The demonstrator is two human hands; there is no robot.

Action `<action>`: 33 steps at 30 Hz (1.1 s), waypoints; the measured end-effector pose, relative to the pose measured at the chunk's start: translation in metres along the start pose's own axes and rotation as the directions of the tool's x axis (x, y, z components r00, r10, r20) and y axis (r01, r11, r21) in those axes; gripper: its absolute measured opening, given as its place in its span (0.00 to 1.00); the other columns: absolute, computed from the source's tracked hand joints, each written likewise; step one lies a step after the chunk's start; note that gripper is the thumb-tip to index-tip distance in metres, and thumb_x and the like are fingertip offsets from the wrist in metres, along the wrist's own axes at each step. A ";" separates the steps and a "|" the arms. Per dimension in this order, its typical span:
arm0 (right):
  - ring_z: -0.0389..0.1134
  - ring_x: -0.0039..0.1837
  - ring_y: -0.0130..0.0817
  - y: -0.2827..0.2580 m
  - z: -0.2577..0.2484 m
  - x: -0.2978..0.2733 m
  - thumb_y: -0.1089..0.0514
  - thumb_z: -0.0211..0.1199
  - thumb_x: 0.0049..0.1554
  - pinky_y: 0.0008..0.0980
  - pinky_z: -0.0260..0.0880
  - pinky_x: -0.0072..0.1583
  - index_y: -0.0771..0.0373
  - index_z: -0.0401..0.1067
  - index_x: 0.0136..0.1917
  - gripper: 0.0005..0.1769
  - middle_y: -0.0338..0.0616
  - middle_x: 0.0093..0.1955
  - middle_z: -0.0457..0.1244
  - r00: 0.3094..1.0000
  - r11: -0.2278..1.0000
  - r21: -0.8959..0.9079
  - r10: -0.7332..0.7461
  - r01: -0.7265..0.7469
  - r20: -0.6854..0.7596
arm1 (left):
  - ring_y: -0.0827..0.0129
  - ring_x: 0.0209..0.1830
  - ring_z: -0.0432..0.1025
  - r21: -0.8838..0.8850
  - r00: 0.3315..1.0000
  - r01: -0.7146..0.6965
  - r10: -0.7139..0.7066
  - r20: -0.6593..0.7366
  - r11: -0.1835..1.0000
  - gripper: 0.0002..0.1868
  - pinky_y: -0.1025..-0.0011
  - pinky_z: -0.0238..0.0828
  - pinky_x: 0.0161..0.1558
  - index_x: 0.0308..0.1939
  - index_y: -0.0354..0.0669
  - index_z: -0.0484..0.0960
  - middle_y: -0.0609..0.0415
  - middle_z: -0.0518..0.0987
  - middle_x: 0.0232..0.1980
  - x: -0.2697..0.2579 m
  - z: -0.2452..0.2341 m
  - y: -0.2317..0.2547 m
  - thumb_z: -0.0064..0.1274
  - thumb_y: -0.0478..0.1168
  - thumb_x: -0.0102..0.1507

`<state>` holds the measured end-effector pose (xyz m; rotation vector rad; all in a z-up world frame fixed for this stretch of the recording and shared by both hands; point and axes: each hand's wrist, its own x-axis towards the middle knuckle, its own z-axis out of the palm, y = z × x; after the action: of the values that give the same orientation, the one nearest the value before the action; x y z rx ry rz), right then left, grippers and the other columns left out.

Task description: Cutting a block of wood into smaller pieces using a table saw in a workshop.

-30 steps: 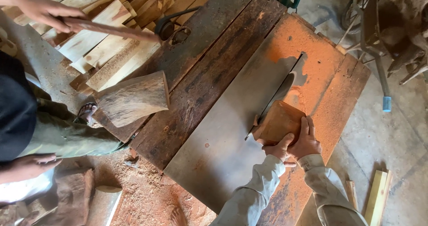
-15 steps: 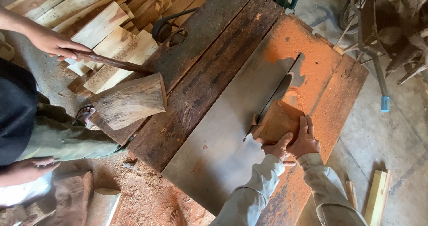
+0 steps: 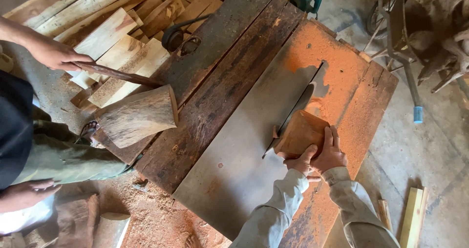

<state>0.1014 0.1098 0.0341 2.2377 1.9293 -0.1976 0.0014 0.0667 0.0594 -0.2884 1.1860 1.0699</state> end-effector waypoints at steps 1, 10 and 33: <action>0.73 0.59 0.61 0.000 0.000 0.001 0.38 0.58 0.38 0.49 0.76 0.64 0.41 0.38 0.82 0.61 0.32 0.85 0.36 1.000 1.000 0.001 0.001 -0.001 -0.001 | 0.48 0.69 0.69 0.001 1.000 -0.001 0.001 0.001 1.000 0.67 0.48 0.68 0.70 0.67 0.34 0.52 0.38 0.69 0.67 0.002 0.000 -0.003 0.87 0.51 0.39; 0.72 0.59 0.60 0.005 0.005 0.009 0.37 0.58 0.37 0.49 0.76 0.63 0.42 0.39 0.81 0.62 0.33 0.84 0.37 1.000 1.000 0.019 -0.010 0.011 -0.010 | 0.46 0.66 0.71 0.040 1.000 0.016 -0.016 -0.007 0.999 0.67 0.45 0.73 0.65 0.66 0.34 0.53 0.38 0.69 0.67 0.004 0.007 0.001 0.87 0.54 0.39; 0.72 0.60 0.61 0.006 0.000 0.023 0.38 0.61 0.37 0.50 0.75 0.65 0.41 0.38 0.82 0.63 0.31 0.85 0.35 0.999 1.000 0.030 0.009 -0.010 0.034 | 0.46 0.61 0.76 0.061 1.000 0.007 -0.006 -0.014 0.998 0.67 0.42 0.77 0.57 0.66 0.34 0.53 0.39 0.71 0.65 0.040 0.011 -0.019 0.87 0.55 0.40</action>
<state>0.1110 0.1309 0.0293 2.2468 1.9101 -0.2634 0.0222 0.0855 0.0238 -0.2527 1.2273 1.0256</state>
